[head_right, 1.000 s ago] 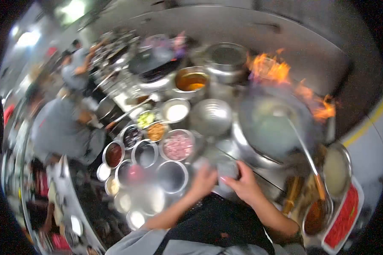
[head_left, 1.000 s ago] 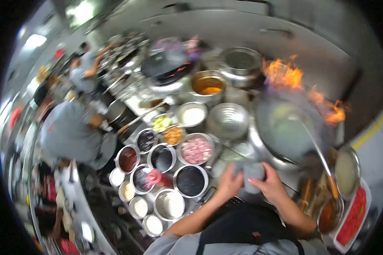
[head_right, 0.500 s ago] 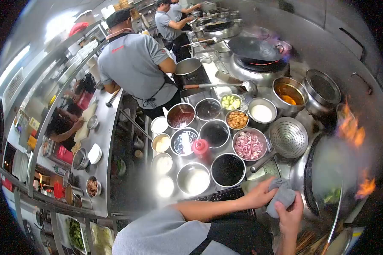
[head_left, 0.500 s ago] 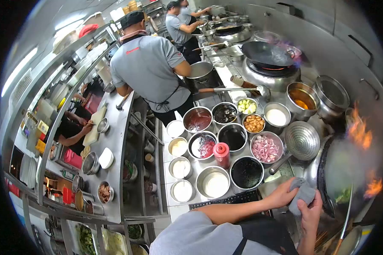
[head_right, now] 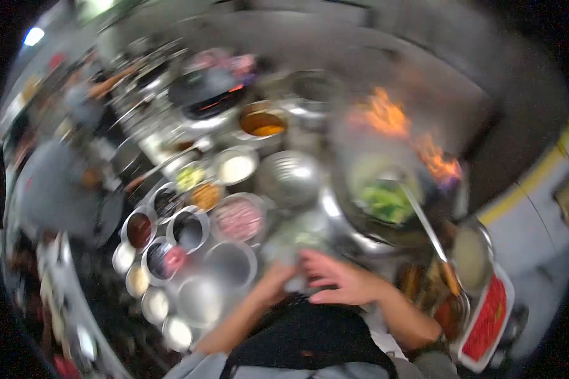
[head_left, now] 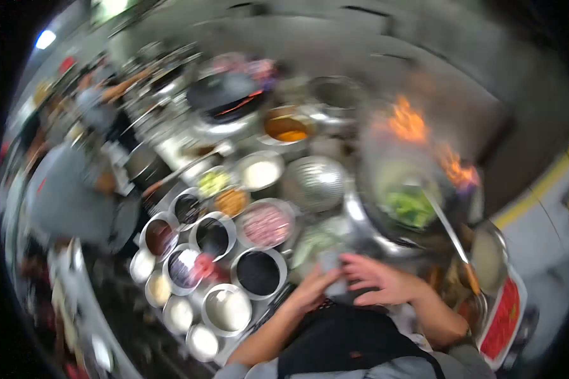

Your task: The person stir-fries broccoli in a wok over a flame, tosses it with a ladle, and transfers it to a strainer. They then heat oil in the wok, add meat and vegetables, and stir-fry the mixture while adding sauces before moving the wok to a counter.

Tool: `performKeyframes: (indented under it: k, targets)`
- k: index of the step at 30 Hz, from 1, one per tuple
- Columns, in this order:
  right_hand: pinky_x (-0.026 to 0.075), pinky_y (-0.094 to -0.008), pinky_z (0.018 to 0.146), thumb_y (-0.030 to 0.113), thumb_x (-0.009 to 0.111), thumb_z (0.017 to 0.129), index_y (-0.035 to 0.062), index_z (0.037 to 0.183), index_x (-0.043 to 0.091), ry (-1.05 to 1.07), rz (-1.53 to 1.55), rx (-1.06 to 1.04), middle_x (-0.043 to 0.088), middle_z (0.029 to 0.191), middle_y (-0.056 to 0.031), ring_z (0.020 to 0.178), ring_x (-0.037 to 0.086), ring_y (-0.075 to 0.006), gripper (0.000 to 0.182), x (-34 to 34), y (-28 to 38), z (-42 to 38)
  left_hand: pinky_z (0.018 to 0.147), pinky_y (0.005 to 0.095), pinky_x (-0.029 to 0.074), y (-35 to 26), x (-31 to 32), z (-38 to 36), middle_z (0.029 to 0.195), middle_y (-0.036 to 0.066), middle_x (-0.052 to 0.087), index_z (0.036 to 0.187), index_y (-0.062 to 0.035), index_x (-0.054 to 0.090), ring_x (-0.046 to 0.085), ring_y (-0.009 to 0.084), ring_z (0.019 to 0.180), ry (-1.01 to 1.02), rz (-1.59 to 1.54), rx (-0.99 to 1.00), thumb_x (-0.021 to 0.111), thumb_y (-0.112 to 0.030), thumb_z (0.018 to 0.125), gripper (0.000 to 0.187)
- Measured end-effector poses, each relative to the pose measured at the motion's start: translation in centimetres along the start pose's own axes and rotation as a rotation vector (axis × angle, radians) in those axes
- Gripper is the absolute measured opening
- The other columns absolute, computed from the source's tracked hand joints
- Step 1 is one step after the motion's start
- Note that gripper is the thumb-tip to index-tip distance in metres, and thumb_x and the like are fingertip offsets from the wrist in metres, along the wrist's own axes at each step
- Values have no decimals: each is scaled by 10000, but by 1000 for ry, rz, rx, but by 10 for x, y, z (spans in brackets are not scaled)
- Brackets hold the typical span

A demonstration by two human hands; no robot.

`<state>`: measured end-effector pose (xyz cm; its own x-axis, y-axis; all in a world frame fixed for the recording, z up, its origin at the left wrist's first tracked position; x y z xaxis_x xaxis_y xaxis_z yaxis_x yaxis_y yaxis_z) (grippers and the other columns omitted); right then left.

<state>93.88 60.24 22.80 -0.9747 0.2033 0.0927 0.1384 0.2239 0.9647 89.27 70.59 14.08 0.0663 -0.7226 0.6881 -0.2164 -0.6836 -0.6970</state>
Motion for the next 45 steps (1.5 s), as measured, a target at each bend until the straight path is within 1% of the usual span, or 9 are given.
performKeyframes:
  k: [5,10,19,21,24,27,31,36,45]
  targets:
    - [327,-474,1153,242,732,904,105,1579,55,6,35,-65,207,1590,-208,1445,294,-295,966,3,-12,-14,996,431,501,20,15,7,1356,141,528,1401,-46,399,555,279,1236,-20,-25,-185,747,-446,856,761]
    - [158,-444,1212,570,573,935,49,1572,47,-340,234,-924,142,1625,-172,1482,225,-274,976,-27,121,-72,1137,514,355,21,45,10,1430,96,480,1467,-70,345,457,289,1339,-132,-289,-90,745,-576,784,940]
    - [116,-450,1224,744,576,818,18,1563,98,-578,401,-568,194,1608,-184,1490,206,-310,1144,-24,55,-33,1100,504,402,36,59,39,1393,198,485,1457,5,310,519,343,1268,106,-144,-124,796,-397,799,911]
    - [130,-441,1217,662,589,872,-11,1536,193,-628,174,-740,213,1606,-180,1482,234,-310,1025,-48,65,-86,1011,481,489,33,63,46,1268,198,581,1398,26,394,607,335,1148,177,-192,-127,771,-314,823,767]
    - [335,-435,1136,354,690,890,-17,1418,450,-1064,-845,-5,413,1479,-221,1380,408,-370,688,-109,58,-190,937,454,537,29,40,29,1181,194,628,1354,28,453,646,325,1078,-56,-15,-207,728,-249,853,636]
    - [451,-467,1017,300,702,863,38,1445,382,-1095,-1253,743,503,1345,-304,1218,540,-419,714,-160,-52,-268,874,440,553,41,9,17,1120,178,639,1284,34,507,661,303,1010,-183,-44,-213,671,-175,883,481]
    - [502,-479,854,144,654,864,32,1320,484,-1170,-1020,588,664,1013,-268,979,629,-435,500,-176,-62,-269,838,427,554,46,2,2,1079,160,641,1249,35,526,662,289,968,-311,49,-278,667,-178,891,439]
    - [499,-434,915,137,671,856,77,1304,567,-1308,-964,327,671,1129,-193,1061,630,-390,464,-117,2,-315,810,432,566,33,-5,-7,1078,149,643,1237,19,537,661,282,965,-341,110,-177,636,-160,917,380]
    - [516,-448,892,145,661,855,143,1311,598,-1275,-960,548,688,1059,-202,975,654,-398,460,-104,-19,-331,845,482,510,47,-36,-11,1107,84,594,1236,-87,562,592,269,999,-406,-31,-286,663,-278,903,397]
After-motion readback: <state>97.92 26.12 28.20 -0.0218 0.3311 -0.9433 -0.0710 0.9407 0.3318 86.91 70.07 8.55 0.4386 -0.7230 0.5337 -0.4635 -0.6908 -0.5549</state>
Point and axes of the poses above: each hand's wrist, its own z-axis towards the middle knuckle, its own x-axis out of the palm, y = z × x, the point moved 8 cm from there along z, towards the middle knuckle
